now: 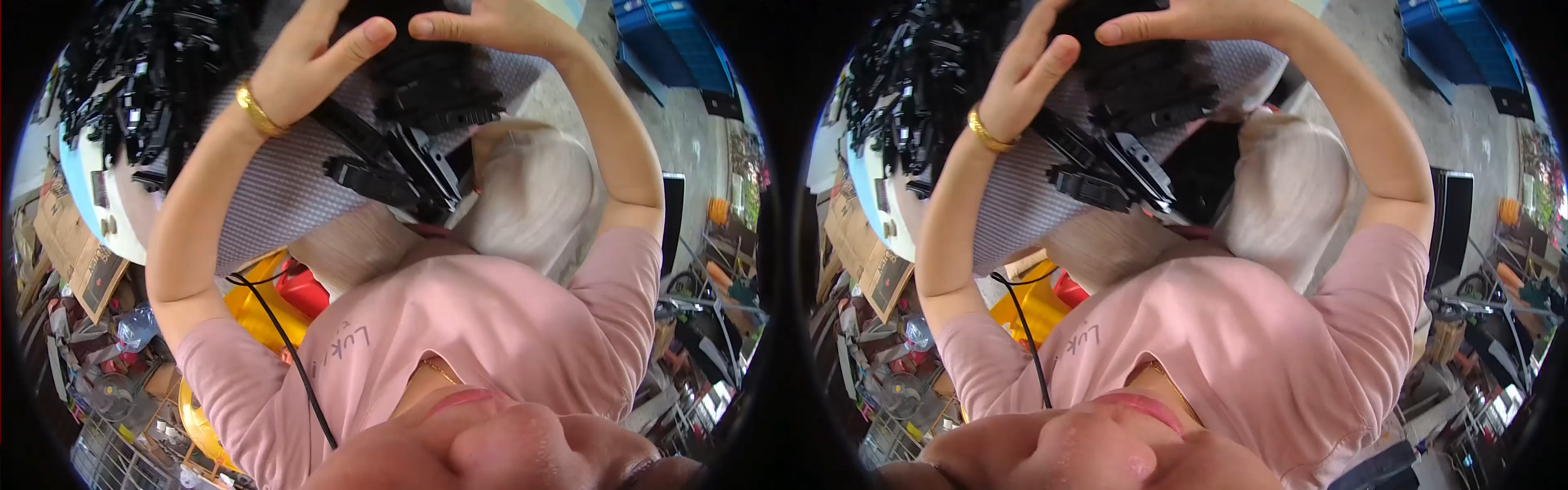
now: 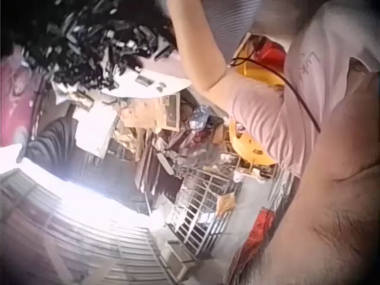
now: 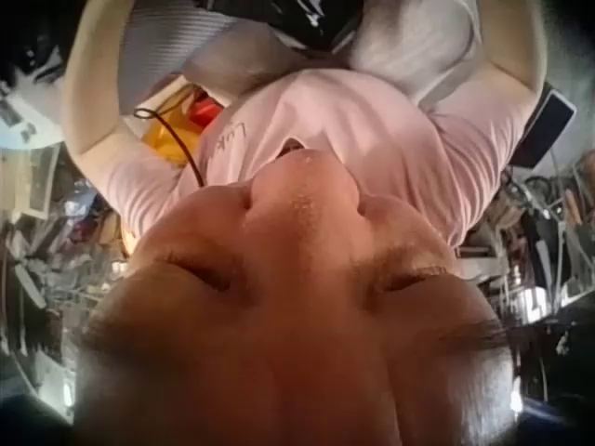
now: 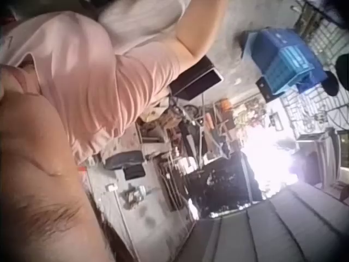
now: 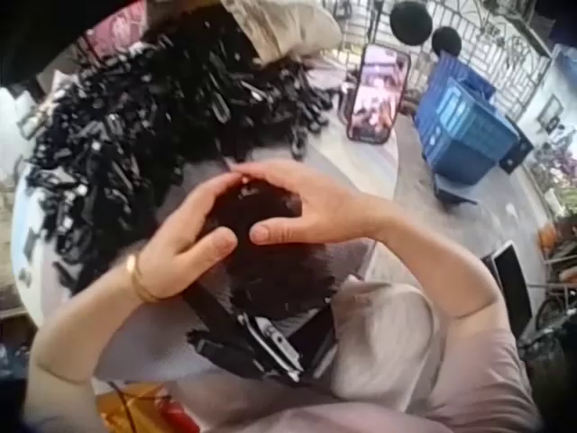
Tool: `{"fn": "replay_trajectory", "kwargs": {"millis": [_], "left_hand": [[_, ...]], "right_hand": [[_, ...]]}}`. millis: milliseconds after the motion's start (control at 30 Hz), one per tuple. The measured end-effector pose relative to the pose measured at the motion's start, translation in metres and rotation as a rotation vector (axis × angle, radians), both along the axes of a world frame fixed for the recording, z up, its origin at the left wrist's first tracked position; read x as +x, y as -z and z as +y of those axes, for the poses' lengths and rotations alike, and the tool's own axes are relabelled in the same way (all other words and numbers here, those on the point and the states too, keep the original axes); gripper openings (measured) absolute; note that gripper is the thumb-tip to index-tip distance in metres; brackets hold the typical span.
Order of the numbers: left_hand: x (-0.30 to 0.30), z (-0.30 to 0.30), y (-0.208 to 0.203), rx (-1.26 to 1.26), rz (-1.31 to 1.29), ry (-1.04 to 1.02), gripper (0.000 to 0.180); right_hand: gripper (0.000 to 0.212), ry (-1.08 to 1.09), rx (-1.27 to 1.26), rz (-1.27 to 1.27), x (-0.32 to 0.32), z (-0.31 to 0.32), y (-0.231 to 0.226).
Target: Assembling small black plastic components at a manufacturing workstation.
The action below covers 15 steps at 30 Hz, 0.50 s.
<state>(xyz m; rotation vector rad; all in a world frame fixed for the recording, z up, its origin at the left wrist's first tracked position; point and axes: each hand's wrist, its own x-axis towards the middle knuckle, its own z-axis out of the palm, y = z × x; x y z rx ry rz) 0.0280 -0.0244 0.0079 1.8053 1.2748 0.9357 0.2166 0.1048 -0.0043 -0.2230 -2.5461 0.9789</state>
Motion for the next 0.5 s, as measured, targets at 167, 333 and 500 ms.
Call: {"fn": "replay_trajectory", "kwargs": {"millis": [167, 333, 500], "left_hand": [[0.014, 0.0, -0.001, -0.021, -0.173, 0.119, 0.067], [0.03, -0.014, -0.006, -0.16, -0.398, 0.102, 0.082], [0.038, -0.017, 0.018, 0.257, -0.173, 0.167, 0.077]], "right_hand": [[0.068, 0.107, 0.091, 0.092, 0.015, -0.015, 0.004], [0.062, 0.137, 0.025, 0.063, 0.032, -0.037, -0.003], [0.043, 0.13, -0.027, 0.067, 0.063, -0.033, 0.007]]}}
